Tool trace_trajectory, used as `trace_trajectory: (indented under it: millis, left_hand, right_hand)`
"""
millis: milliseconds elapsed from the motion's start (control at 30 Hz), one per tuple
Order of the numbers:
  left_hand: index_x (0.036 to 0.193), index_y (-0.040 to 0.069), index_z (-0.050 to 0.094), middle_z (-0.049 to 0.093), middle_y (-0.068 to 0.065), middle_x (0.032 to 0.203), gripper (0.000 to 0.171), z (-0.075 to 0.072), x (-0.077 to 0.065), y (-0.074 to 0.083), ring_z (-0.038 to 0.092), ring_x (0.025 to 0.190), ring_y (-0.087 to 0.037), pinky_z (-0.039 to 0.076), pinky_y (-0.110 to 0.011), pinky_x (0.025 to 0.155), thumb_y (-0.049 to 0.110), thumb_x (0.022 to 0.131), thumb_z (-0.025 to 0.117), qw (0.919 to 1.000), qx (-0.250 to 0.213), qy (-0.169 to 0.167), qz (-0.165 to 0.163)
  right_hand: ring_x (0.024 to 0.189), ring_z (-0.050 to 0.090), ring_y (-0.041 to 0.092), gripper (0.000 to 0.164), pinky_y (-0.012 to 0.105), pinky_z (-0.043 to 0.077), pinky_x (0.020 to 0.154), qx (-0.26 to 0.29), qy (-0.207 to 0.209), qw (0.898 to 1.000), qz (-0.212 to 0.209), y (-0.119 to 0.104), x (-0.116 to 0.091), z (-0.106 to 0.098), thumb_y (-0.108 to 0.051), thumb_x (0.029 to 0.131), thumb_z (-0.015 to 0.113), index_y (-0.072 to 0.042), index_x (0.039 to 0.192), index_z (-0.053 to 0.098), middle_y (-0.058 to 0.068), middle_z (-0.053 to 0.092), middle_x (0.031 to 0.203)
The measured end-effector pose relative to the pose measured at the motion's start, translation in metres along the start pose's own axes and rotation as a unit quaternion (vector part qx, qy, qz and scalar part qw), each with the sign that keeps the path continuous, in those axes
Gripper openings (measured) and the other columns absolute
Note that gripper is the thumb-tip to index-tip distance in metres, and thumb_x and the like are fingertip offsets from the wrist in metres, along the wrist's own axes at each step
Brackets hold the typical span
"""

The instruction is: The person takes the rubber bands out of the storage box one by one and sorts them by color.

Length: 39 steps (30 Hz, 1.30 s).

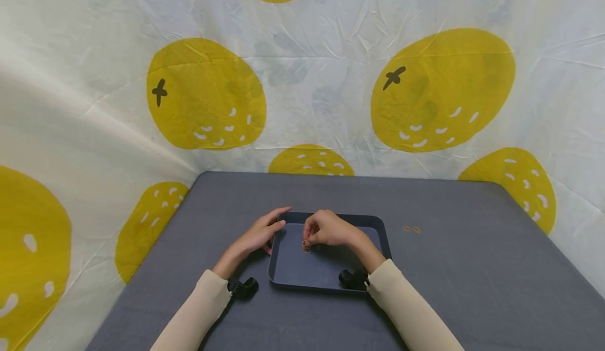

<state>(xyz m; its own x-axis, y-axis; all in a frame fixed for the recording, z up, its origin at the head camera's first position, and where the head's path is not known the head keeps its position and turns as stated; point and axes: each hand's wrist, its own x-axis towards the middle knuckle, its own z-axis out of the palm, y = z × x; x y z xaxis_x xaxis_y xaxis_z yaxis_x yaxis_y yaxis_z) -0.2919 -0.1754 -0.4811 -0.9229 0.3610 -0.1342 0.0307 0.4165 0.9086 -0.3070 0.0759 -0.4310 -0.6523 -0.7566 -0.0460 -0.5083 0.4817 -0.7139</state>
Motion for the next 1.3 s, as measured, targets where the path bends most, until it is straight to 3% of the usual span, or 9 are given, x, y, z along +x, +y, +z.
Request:
trace_trajectory:
  millis: [133, 333, 533, 800, 1033, 1300]
  left_hand:
    - [0.160, 0.032, 0.039, 0.060, -0.019, 0.108, 0.050, 0.000, 0.001, 0.000, 0.055, 0.049, -0.018, 0.056, -0.037, 0.044, 0.031, 0.111, 0.049, 1.0000, -0.002, 0.002, 0.004]
    - [0.160, 0.031, 0.039, 0.062, -0.020, 0.117, 0.050, 0.000, -0.002, 0.000, 0.054, 0.048, -0.017, 0.056, -0.037, 0.044, 0.033, 0.111, 0.049, 1.0000, 0.000, 0.003, 0.004]
    - [0.160, 0.032, 0.040, 0.063, -0.020, 0.125, 0.050, 0.000, -0.004, -0.001, 0.054, 0.048, -0.017, 0.057, -0.037, 0.045, 0.031, 0.111, 0.049, 1.0000, 0.001, 0.005, 0.004]
    - [0.160, 0.032, 0.039, 0.063, -0.020, 0.125, 0.050, 0.000, -0.004, -0.001, 0.055, 0.049, -0.017, 0.058, -0.037, 0.046, 0.033, 0.111, 0.049, 0.9999, -0.004, -0.005, 0.013]
    - [0.160, 0.032, 0.040, 0.054, -0.021, 0.147, 0.050, 0.000, -0.006, 0.000, 0.054, 0.050, -0.016, 0.057, -0.036, 0.046, 0.033, 0.111, 0.050, 0.9999, -0.011, -0.003, 0.007]
    - [0.159, 0.033, 0.040, 0.059, -0.021, 0.140, 0.050, 0.000, -0.004, 0.000, 0.056, 0.048, -0.017, 0.057, -0.037, 0.045, 0.031, 0.111, 0.049, 0.9999, -0.012, 0.000, 0.006]
  right_hand:
    - [0.072, 0.071, 0.015, 0.008, 0.023, 0.055, 0.063, -0.001, 0.004, 1.000, -0.007, -0.004, -0.002, -0.002, -0.006, 0.089, 0.079, -0.012, 0.084, 0.077, 0.000, 0.077, 0.082]
    - [0.071, 0.068, 0.006, 0.008, 0.022, 0.056, 0.065, -0.011, 0.009, 1.000, -0.008, -0.007, -0.004, -0.002, -0.008, 0.090, 0.079, -0.014, 0.085, 0.077, -0.003, 0.077, 0.082]
    - [0.074, 0.072, 0.013, 0.005, 0.023, 0.057, 0.066, -0.007, 0.016, 1.000, -0.017, -0.009, -0.008, -0.003, -0.011, 0.091, 0.079, -0.012, 0.086, 0.078, 0.000, 0.077, 0.083]
    - [0.075, 0.071, 0.012, 0.005, 0.025, 0.058, 0.068, 0.001, 0.028, 0.999, -0.019, -0.015, -0.014, -0.008, -0.013, 0.092, 0.079, -0.014, 0.087, 0.078, -0.002, 0.077, 0.084]
    - [0.077, 0.072, 0.016, 0.007, 0.024, 0.058, 0.069, 0.002, 0.033, 0.999, -0.016, -0.017, -0.016, -0.012, -0.013, 0.092, 0.078, -0.017, 0.087, 0.078, -0.004, 0.076, 0.085]
    - [0.080, 0.074, 0.025, 0.007, 0.026, 0.058, 0.069, 0.012, 0.039, 0.999, -0.010, -0.016, -0.026, -0.021, -0.014, 0.093, 0.078, -0.015, 0.086, 0.077, -0.003, 0.077, 0.087]
